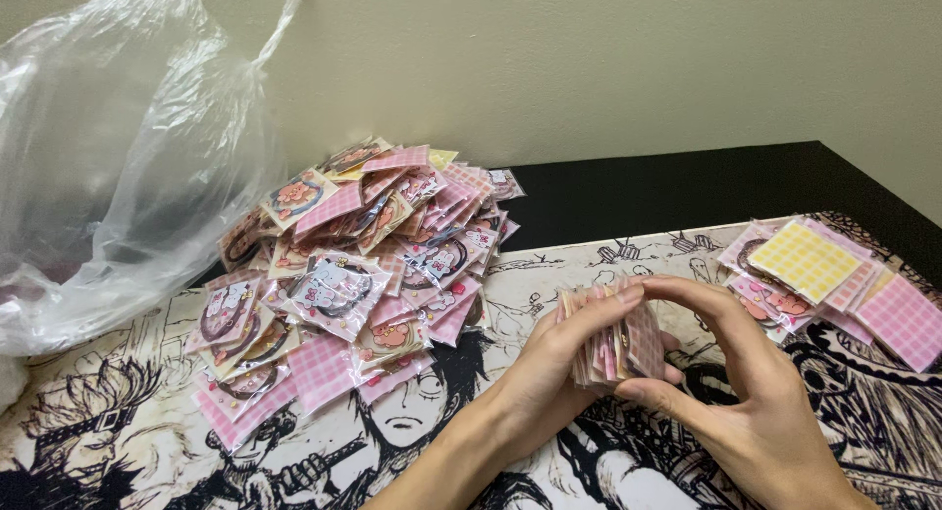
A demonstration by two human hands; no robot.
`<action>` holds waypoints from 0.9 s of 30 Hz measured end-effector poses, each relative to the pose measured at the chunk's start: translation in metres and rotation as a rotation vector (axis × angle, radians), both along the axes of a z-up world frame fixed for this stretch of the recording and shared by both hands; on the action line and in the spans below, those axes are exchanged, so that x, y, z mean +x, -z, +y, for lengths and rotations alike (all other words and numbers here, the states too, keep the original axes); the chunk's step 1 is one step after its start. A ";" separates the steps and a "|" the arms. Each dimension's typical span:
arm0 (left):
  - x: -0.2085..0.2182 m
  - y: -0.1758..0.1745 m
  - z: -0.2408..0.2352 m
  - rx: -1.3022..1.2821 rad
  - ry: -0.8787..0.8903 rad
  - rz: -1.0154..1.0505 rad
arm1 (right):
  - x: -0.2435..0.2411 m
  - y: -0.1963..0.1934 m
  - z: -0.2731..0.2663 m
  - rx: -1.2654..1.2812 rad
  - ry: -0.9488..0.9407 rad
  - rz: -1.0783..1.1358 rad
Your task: The person sorts small plastic-wrapped sticker packs from a large pile on a table. They pick up packs, separate them by pattern or color, and place them into smaller stacks on the right side of the table.
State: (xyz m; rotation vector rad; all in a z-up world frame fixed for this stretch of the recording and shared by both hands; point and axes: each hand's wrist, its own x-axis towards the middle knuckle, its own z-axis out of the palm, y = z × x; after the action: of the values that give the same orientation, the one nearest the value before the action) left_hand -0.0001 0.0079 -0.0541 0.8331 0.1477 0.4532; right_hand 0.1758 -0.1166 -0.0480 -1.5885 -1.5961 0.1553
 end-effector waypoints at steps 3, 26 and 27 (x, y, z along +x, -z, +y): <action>0.000 0.001 0.000 -0.011 0.007 -0.016 | -0.004 -0.004 -0.001 0.030 -0.026 0.046; 0.000 -0.004 -0.001 -0.005 -0.019 0.020 | -0.011 -0.015 0.003 0.015 -0.027 0.081; 0.001 -0.004 -0.001 -0.011 -0.024 0.019 | -0.011 -0.015 0.002 0.030 -0.041 0.095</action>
State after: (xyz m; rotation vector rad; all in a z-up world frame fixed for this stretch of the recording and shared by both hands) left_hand 0.0004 0.0068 -0.0506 0.8259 0.1774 0.4664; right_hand 0.1647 -0.1143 -0.0325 -1.5034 -1.5511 0.2249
